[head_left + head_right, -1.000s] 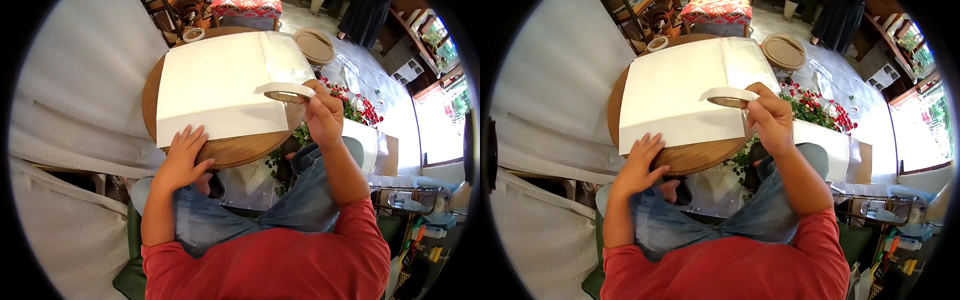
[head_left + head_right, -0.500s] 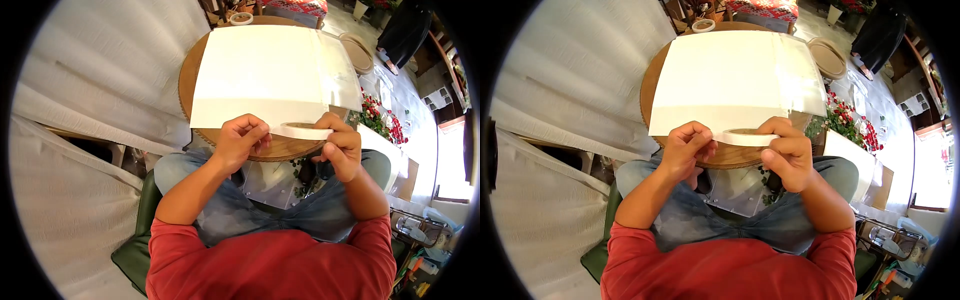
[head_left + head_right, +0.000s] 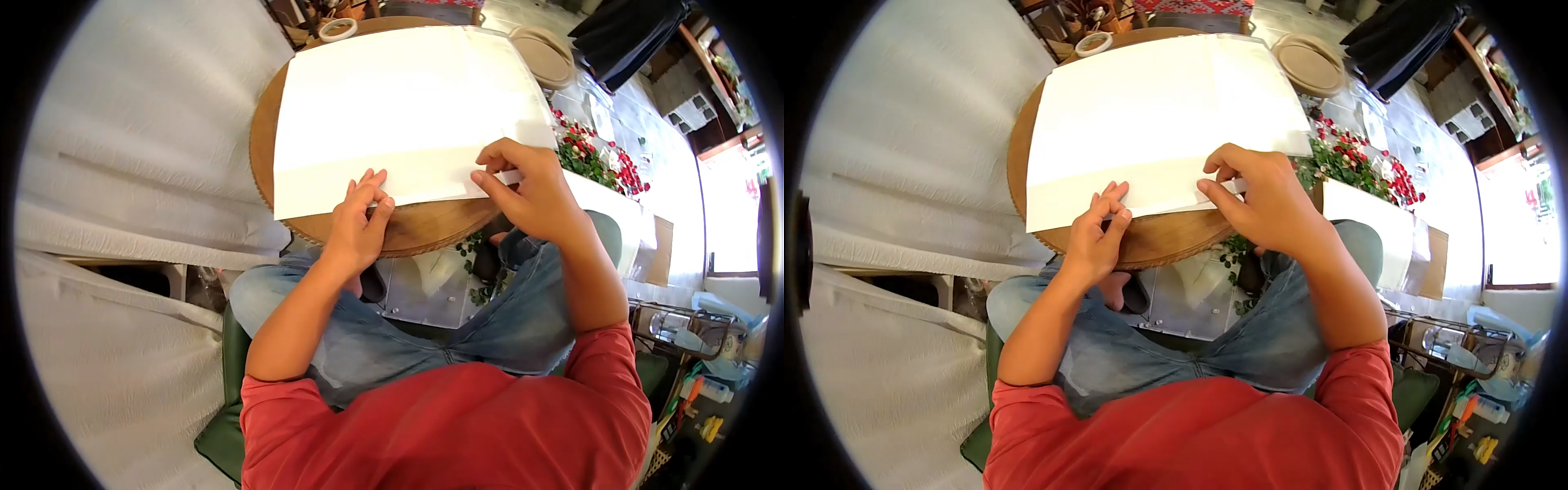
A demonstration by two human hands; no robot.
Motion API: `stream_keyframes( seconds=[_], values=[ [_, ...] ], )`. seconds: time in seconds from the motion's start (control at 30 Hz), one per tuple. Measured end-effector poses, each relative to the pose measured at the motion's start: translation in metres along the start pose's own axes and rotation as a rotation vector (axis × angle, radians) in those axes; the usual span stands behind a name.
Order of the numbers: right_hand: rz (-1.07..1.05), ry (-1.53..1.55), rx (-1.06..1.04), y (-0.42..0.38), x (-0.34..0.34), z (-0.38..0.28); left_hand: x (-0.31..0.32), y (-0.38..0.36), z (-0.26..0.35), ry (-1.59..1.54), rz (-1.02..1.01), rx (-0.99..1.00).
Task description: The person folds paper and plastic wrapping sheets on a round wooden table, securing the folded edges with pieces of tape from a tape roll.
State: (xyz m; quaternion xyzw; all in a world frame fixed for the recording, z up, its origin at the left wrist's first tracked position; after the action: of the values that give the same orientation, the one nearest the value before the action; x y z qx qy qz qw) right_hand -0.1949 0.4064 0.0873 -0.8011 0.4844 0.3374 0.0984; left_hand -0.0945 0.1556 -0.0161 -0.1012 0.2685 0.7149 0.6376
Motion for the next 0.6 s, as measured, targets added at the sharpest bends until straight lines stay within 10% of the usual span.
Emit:
stream_keyframes(
  seconds=[0.37, 0.6],
  values=[
    [-0.003, -0.092, 0.030, 0.009, -0.025, 0.024, 0.026, 0.031, -0.003, 0.085, -0.022, 0.075],
    [0.034, -0.130, 0.003, 0.005, -0.032, 0.025, -0.031, 0.022, 0.012, -0.028, 0.302, 0.093]
  ],
)
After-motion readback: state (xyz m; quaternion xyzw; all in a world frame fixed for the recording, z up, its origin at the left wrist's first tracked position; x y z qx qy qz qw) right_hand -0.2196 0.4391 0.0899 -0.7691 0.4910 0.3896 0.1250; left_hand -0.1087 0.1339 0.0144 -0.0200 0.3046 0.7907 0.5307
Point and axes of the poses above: each hand's wrist, its own y-axis towards the middle knuckle, its own x-axis out of the palm, z = x × y, the point moved 4 cm from there along y, towards the middle knuckle, and after that the axes turned 11 degrees about x, right-handed, at the moved point
